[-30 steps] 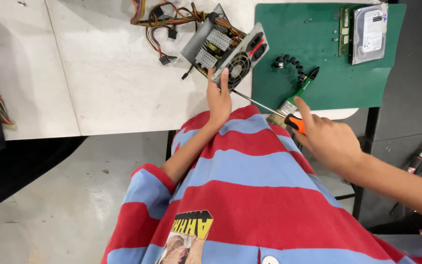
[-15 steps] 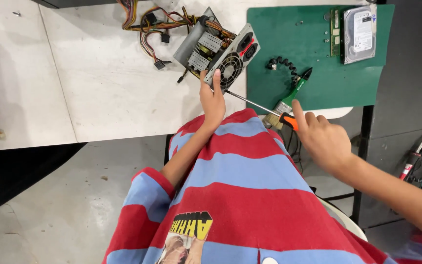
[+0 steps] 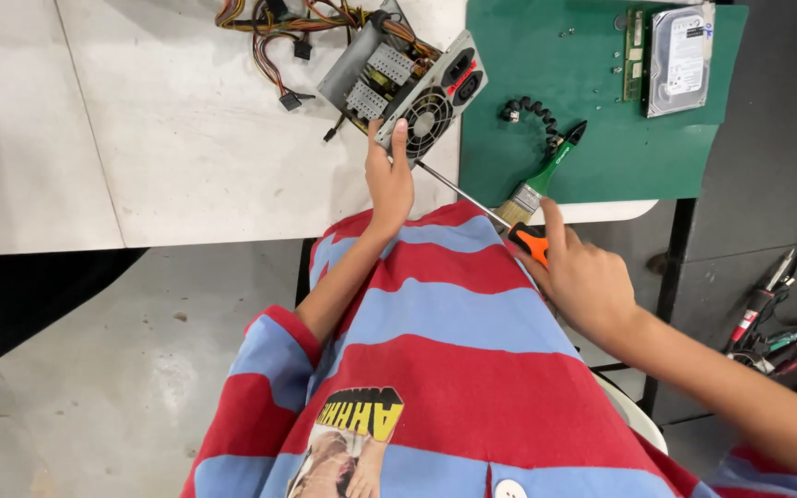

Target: Disassembling a computer power supply unit by removing screws from the fan and outer casing using a screwdriver, then opening the metal enclosure.

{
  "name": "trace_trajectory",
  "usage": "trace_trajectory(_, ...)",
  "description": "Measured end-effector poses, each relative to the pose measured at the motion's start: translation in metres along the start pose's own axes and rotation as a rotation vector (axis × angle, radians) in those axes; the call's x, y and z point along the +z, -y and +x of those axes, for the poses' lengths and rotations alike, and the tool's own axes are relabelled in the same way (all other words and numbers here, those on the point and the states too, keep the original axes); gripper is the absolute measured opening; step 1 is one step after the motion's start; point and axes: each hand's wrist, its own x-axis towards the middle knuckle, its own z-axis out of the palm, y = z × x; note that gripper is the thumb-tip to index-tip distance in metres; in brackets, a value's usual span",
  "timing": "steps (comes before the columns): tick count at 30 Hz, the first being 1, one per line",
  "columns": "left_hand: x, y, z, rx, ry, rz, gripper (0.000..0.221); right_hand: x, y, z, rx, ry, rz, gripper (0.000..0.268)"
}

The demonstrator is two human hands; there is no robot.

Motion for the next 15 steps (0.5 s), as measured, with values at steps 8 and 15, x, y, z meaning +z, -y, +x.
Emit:
trace_trajectory(8, 0.000, 0.013, 0.003, 0.022, 0.034, -0.031, 0.061, 0.002, -0.030, 0.025, 0.497, 0.790, 1.538, 0.060)
trace_trajectory(15, 0.002, -0.005, 0.002, 0.008, 0.026, -0.074, 0.068, 0.015, -0.038, 0.007, -0.096, 0.133, -0.075, 0.049)
